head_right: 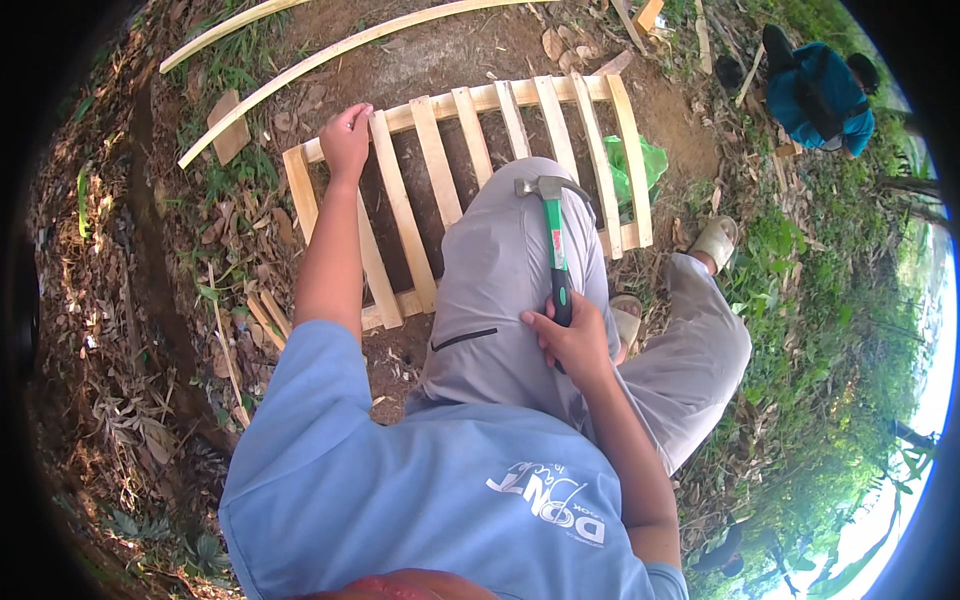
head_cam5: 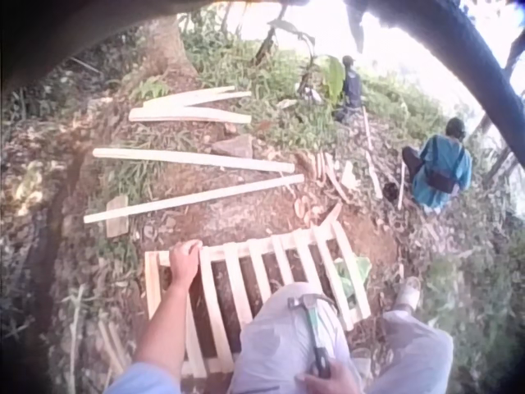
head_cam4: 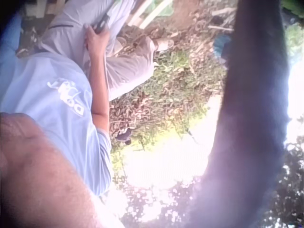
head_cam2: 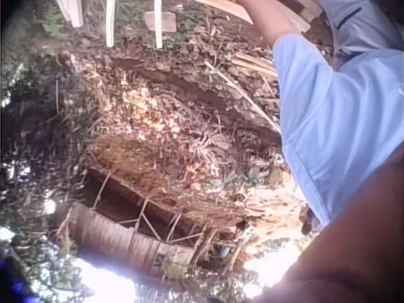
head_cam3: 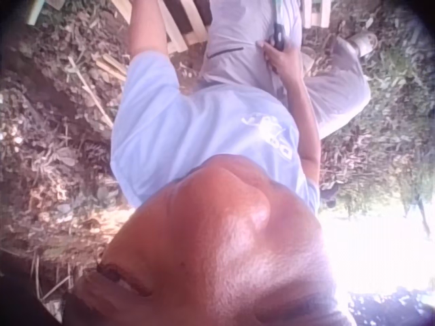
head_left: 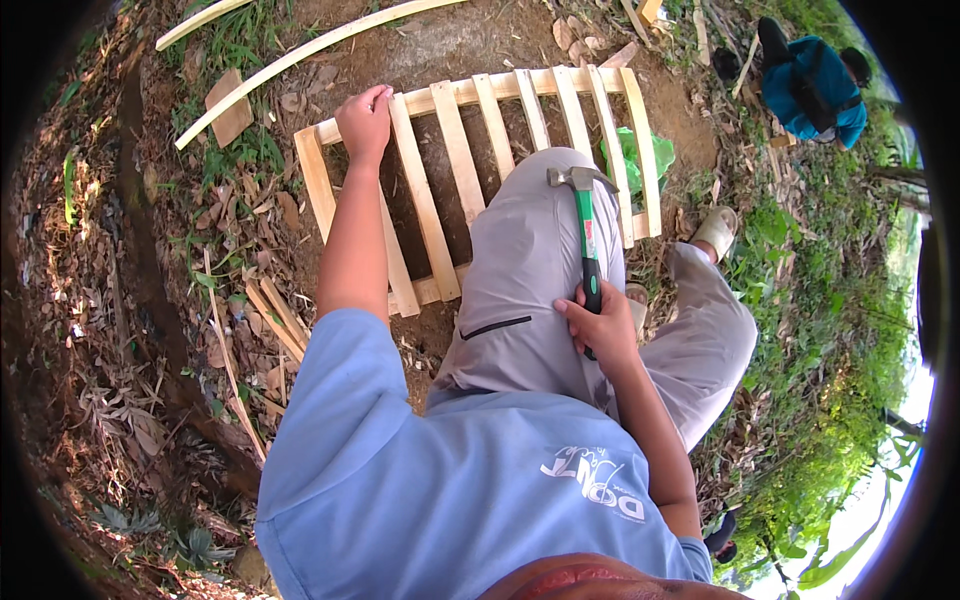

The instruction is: The person is assembling a wooden frame structure on the ground. They use a hammer to drive nails into the wood, securing the slats to the frame. The person is sitting on the ground while working.

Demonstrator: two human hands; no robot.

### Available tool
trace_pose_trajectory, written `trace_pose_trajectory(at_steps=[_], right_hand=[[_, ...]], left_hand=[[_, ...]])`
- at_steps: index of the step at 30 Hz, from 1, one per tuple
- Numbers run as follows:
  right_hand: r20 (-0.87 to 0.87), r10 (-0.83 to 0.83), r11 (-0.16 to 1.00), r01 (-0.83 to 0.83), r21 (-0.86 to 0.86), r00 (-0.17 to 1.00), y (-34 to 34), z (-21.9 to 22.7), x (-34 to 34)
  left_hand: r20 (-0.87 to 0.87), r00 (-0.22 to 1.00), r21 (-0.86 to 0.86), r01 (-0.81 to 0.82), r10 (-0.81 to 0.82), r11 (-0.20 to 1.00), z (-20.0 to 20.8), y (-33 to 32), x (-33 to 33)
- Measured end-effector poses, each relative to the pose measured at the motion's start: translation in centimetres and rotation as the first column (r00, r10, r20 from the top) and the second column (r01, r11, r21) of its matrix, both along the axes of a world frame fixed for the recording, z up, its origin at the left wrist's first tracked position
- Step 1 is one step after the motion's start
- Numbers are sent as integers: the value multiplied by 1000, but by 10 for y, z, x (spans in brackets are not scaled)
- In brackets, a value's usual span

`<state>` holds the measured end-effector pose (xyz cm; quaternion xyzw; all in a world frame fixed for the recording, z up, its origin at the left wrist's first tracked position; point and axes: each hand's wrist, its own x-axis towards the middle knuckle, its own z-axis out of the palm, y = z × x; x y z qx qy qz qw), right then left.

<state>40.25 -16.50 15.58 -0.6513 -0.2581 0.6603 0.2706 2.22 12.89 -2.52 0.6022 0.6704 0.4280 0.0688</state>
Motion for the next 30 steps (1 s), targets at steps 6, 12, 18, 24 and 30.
trace_pose_trajectory(at_steps=[6,12,18,24,30], right_hand=[[147,81,996,-85,22,986,8,27,-5],[423,254,920,-352,172,870,57,41,-18],[527,308,817,-504,280,792,151,59,-76],[683,438,630,-742,231,584,228,59,-130],[691,442,607,-758,238,571,254,33,-166]], left_hand=[[-69,997,-18,35,-36,999,9,-3,2],[-113,992,25,50,-47,998,10,-7,0],[-122,992,-37,34,-38,999,5,-5,1],[-134,988,-31,68,-72,997,3,-7,1],[-108,990,-29,86,-88,996,5,-7,4]])
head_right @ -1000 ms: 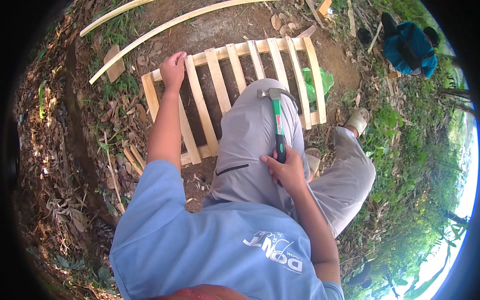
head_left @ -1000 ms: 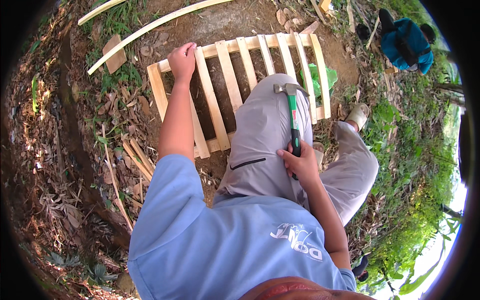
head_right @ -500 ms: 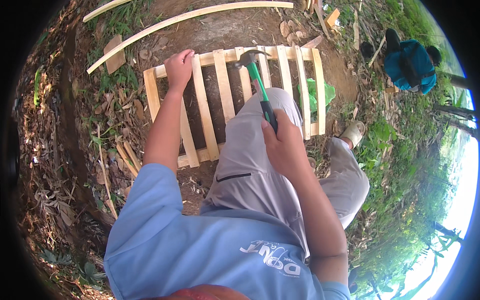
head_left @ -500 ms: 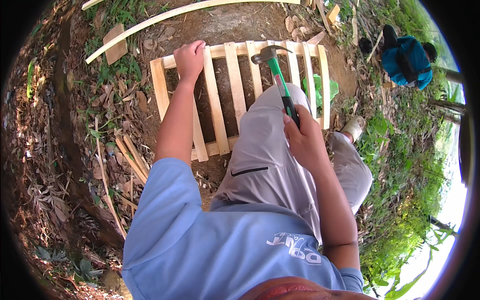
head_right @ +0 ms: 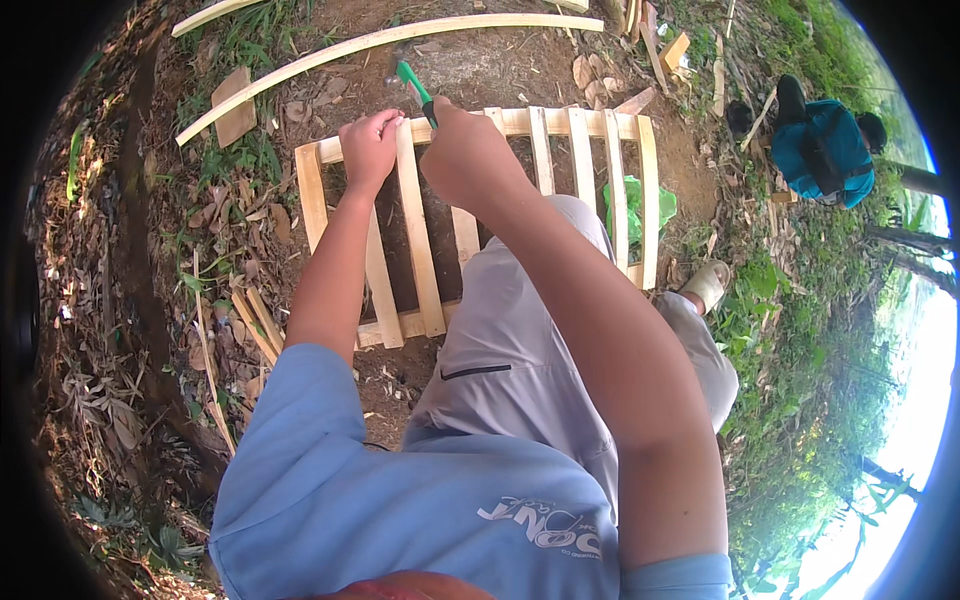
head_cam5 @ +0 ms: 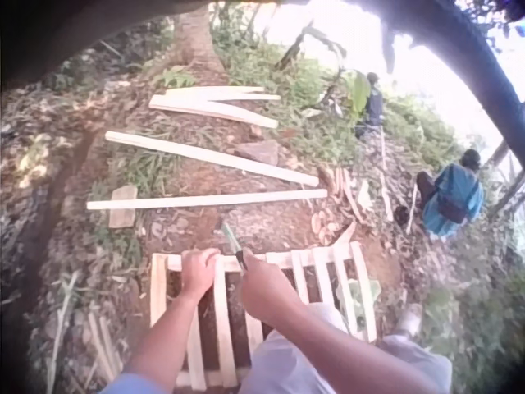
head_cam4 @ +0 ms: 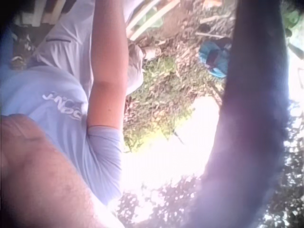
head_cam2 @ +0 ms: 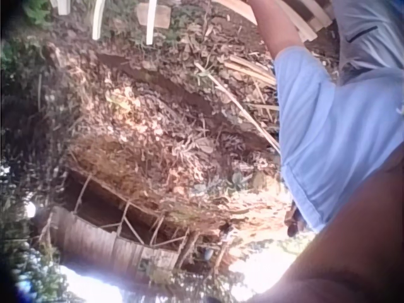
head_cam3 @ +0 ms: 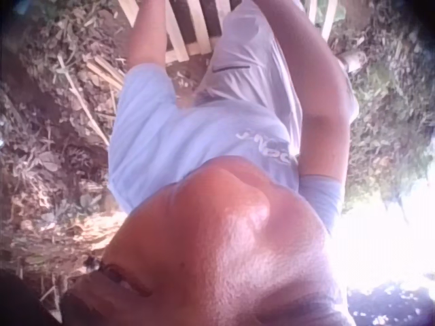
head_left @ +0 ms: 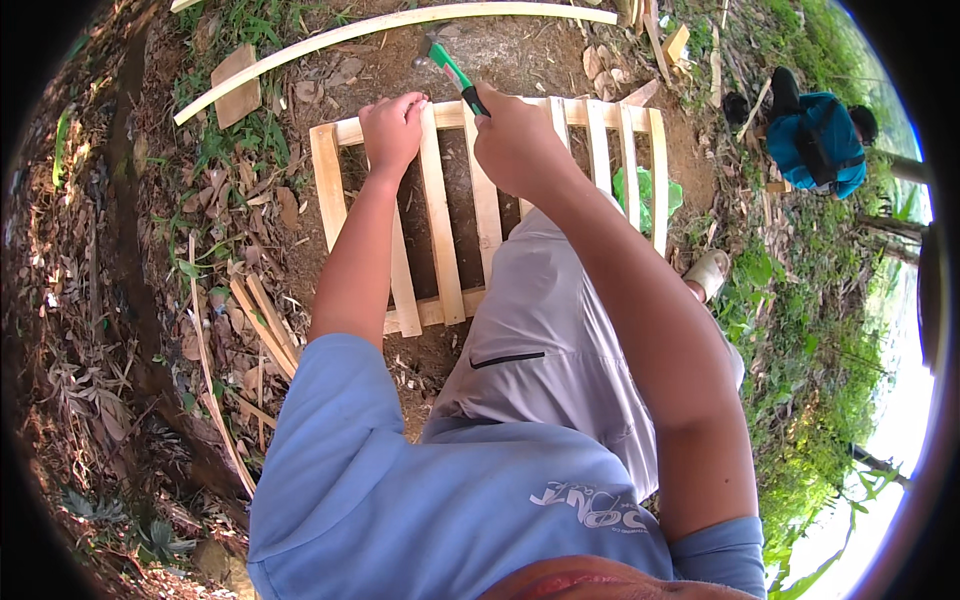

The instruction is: The person is assembling a wooden frame structure on the ground. They use a hammer to drive nails into the wood, securing the slats to the frame. The person is sitting on the ground while working.

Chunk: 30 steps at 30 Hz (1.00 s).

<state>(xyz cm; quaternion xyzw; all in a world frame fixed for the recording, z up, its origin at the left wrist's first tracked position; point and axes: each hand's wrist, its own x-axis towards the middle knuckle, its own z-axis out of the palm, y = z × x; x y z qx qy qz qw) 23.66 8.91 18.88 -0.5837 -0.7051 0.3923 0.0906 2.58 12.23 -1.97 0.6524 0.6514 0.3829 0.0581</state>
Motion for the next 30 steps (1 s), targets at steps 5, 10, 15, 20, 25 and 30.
trace_pose_trajectory(at_steps=[5,10,15,20,25,30], right_hand=[[61,84,994,-87,61,995,4,-17,-12],[142,104,965,-135,224,984,0,-27,-18],[160,118,971,-148,188,980,0,-30,-19],[188,103,972,-139,187,977,-2,-30,-16],[170,44,974,-81,214,984,-8,-25,-18],[153,87,972,-118,204,984,1,-33,-16]], left_hand=[[-33,999,11,-22,22,1000,-1,-1,0],[-29,999,-25,-44,43,999,-2,-2,-1],[-38,999,3,-36,36,999,-1,-3,-1],[-57,997,-5,-46,45,999,0,-1,2],[-31,999,0,-45,45,999,-1,-3,1],[-52,997,9,-52,52,999,-4,-1,-2]])
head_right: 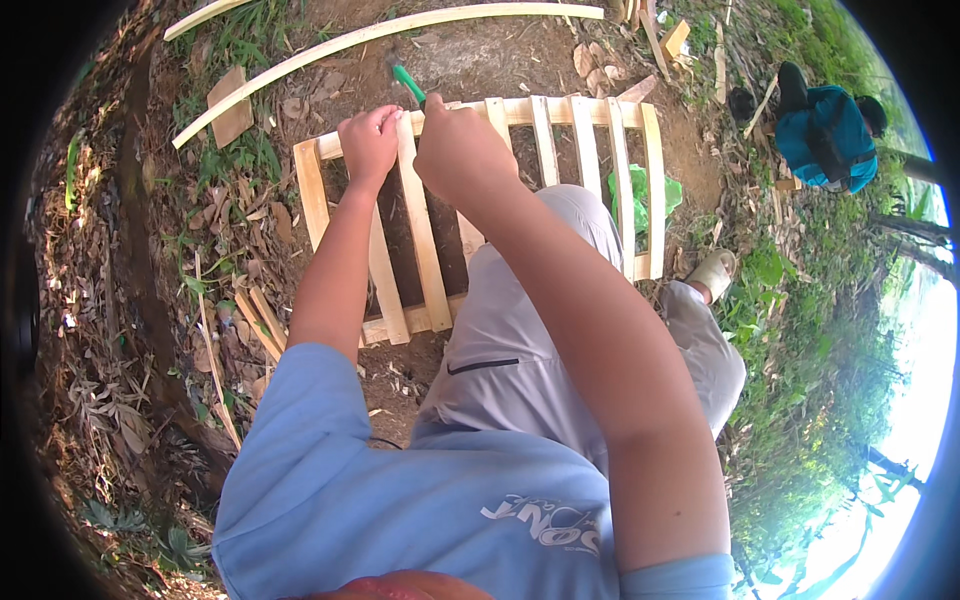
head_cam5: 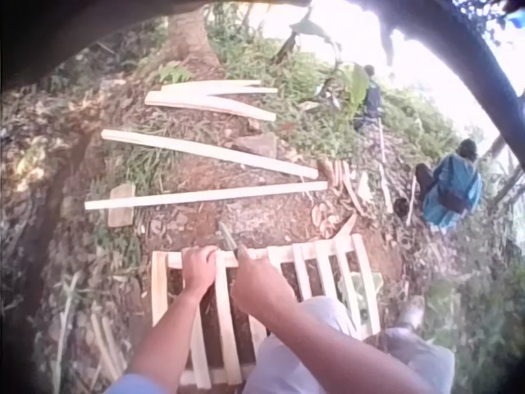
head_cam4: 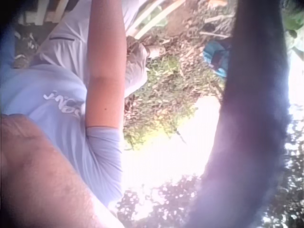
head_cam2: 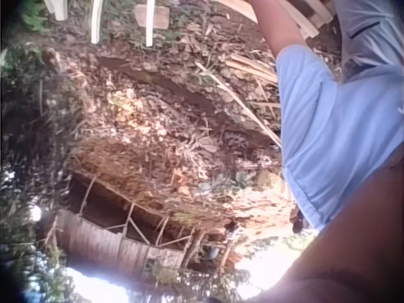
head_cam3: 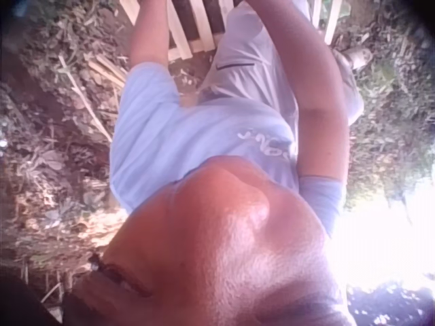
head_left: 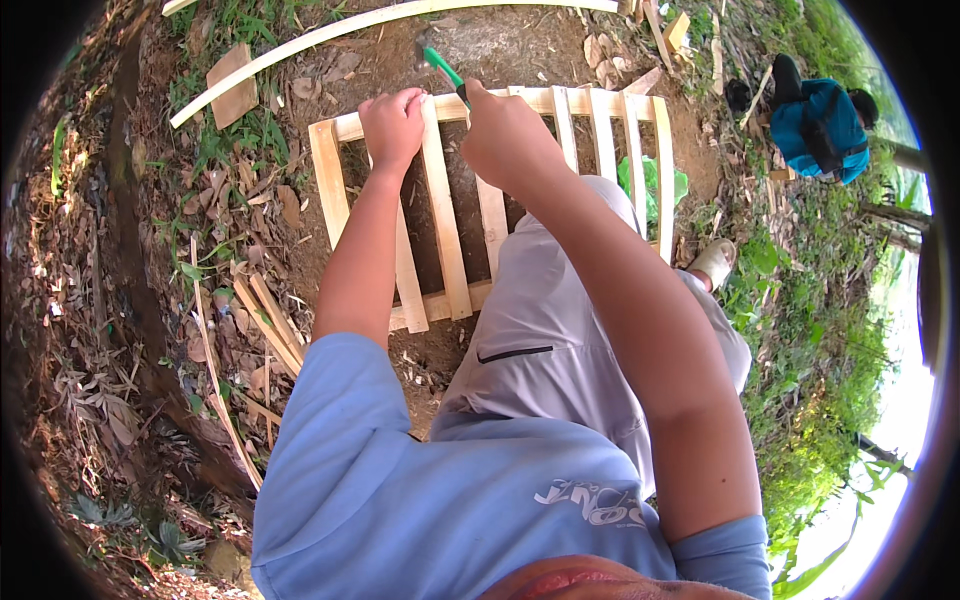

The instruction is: The person is assembling a wooden frame structure on the ground. They use a hammer to drive nails into the wood, securing the slats to the frame. The person is sitting on the ground while working.

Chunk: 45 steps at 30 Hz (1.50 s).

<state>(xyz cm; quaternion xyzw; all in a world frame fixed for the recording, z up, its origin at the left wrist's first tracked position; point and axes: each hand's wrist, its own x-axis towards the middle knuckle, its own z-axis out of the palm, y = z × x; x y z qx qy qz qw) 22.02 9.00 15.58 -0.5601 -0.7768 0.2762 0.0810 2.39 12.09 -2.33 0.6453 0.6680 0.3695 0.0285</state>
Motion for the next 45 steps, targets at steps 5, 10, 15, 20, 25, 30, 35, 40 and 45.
trace_pose_trajectory(at_steps=[5,10,15,20,25,30,35,40,45], right_hand=[[-43,-31,999,32,25,999,-7,-3,3],[-65,-43,999,42,-9,997,-9,1,1],[-13,10,1000,-10,21,1000,-6,-17,5],[-61,-27,998,31,60,998,-13,-2,-1],[-26,17,1000,-17,6,1000,-5,-16,8],[-202,-235,972,231,-42,951,-40,25,35],[-221,-413,904,368,-218,884,-91,-8,89],[-384,-557,816,401,-416,736,-90,-43,107],[-384,-534,835,397,-382,753,-79,-60,101]], left_hand=[[1,1000,-4,8,-8,1000,1,1,3],[0,1000,-8,-1,1,1000,-2,0,-1],[-22,1000,-20,6,-6,1000,2,0,3],[0,1000,-28,-6,6,1000,2,-3,0],[-9,1000,-17,19,-19,1000,4,0,4],[18,1000,-36,16,-16,999,-1,-6,-1],[76,997,-67,15,-10,998,7,-6,3],[151,988,-68,33,-23,997,16,-16,1],[25,994,-62,108,-106,992,29,-19,-5]])
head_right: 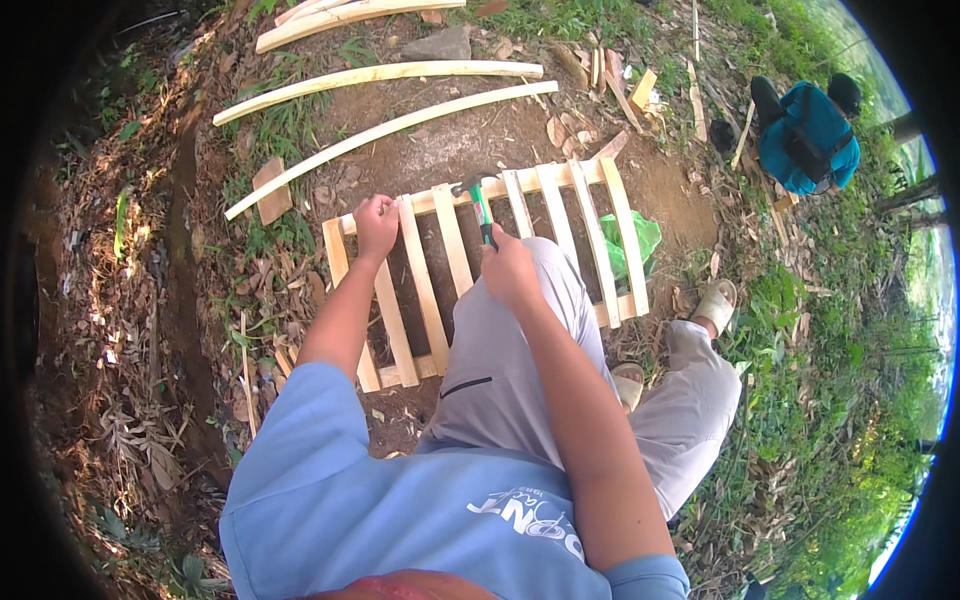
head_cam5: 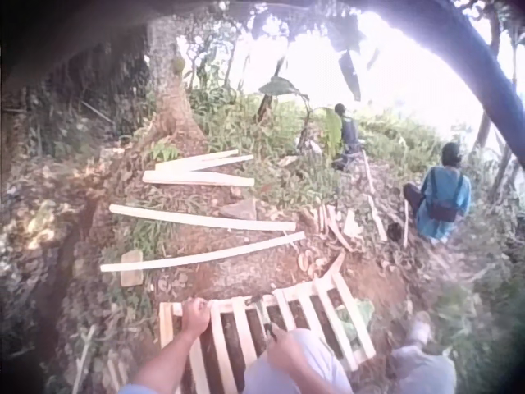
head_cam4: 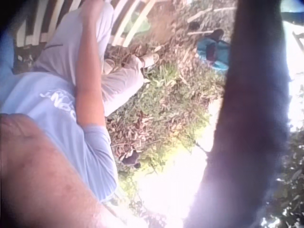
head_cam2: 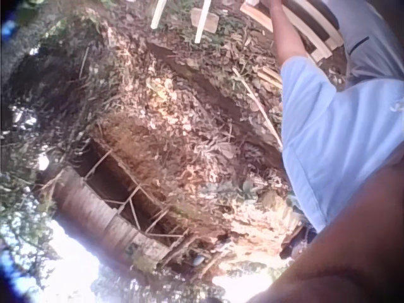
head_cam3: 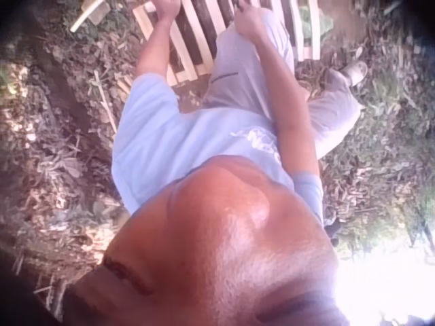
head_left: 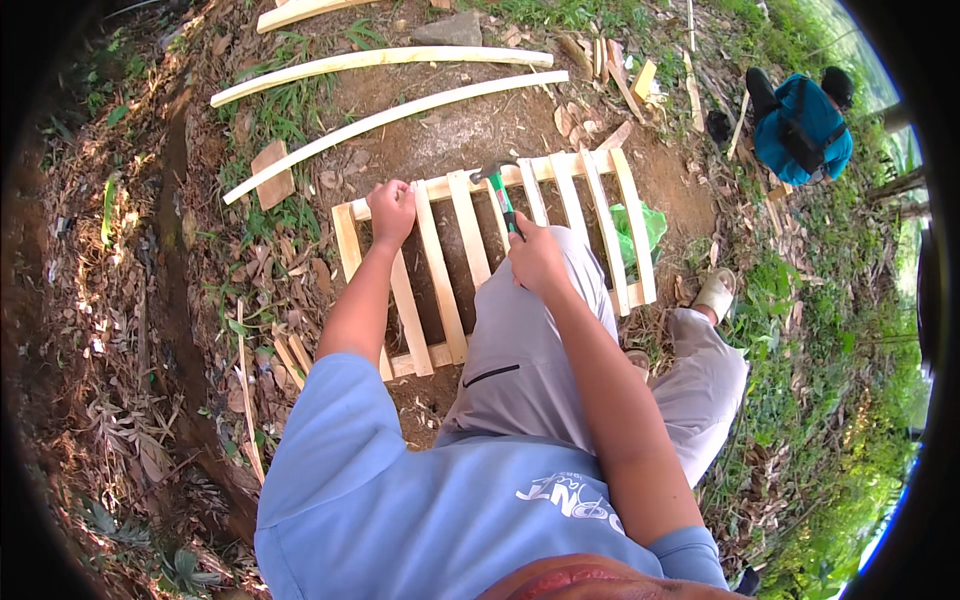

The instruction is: The person is assembling a wooden frame structure on the ground. They use a hammer to drive nails into the wood, securing the slats to the frame. The person is sitting on the ground while working.

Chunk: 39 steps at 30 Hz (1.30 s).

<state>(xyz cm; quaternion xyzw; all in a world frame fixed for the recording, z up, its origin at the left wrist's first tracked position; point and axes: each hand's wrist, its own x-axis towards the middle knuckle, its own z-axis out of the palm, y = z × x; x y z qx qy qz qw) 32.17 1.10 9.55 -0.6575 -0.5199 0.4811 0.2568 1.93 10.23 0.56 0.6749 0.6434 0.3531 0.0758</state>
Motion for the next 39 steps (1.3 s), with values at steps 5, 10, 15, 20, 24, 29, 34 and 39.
trace_pose_trajectory(at_steps=[5,10,15,20,24,29,34,39], right_hand=[[-62,-20,998,17,-61,998,-3,16,1],[-77,10,997,-4,78,997,-7,-16,2],[129,197,972,-211,103,972,8,11,-3],[256,317,915,-365,170,913,48,86,-56],[358,310,908,-385,162,881,66,69,-89],[437,341,880,-446,163,832,76,60,-98],[325,208,867,-328,376,923,72,94,-113],[498,373,829,-522,201,783,71,47,-101]], left_hand=[[-254,885,-37,393,-389,919,22,-74,44],[-397,771,-96,504,-498,858,-2,-111,41],[-379,777,-126,495,-503,860,-12,-111,41],[-376,781,-143,484,-499,864,-13,-112,38],[-385,785,-86,493,-485,866,-21,-110,38],[-431,769,-67,495,-472,866,-25,-110,35],[-419,780,-69,484,-465,873,-25,-110,32],[-458,755,-70,497,-470,865,-23,-105,36]])
